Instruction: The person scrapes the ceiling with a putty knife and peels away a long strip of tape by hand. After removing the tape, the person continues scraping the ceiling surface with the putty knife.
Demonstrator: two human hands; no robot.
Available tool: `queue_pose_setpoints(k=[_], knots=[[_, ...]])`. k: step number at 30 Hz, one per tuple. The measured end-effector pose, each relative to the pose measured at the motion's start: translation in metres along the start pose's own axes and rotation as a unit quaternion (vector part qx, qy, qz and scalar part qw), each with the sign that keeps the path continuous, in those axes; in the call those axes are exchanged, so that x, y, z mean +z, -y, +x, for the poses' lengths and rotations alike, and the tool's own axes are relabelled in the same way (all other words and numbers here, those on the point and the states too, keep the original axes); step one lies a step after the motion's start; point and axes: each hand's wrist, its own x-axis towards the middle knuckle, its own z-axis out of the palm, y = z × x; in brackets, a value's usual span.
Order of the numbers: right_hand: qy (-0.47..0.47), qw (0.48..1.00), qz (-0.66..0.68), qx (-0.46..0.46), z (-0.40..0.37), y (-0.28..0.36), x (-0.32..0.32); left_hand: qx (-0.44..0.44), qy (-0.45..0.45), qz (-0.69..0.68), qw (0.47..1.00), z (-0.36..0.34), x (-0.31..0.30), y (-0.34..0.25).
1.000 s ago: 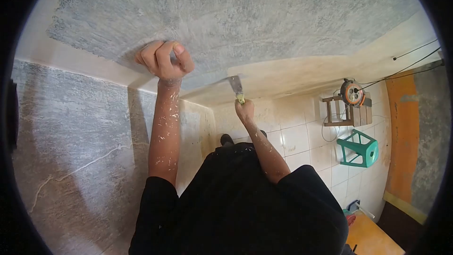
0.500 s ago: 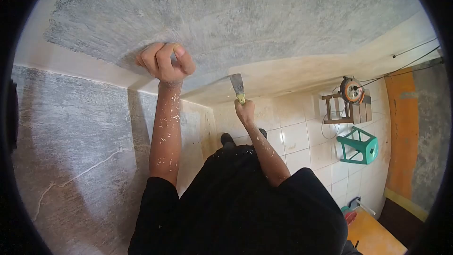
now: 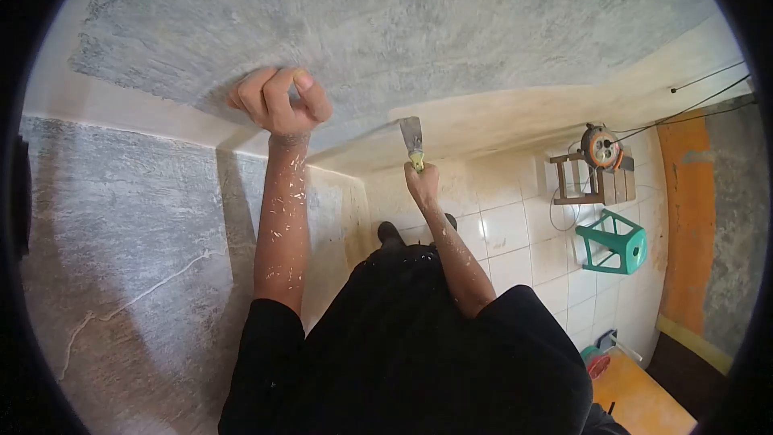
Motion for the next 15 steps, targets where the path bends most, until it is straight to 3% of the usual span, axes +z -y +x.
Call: queue_pose_setpoints(k=[12, 15], knots=[[0.013, 0.998, -0.053, 0.008, -0.005, -0.015, -0.009, 0.002, 0.007, 0.011, 1.0, -0.001, 0.001, 0.003], [0.022, 0.999, -0.035, -0.022, 0.018, 0.014, -0.003, 0.001, 0.003, 0.011, 1.0, 0.002, 0.002, 0.002]])
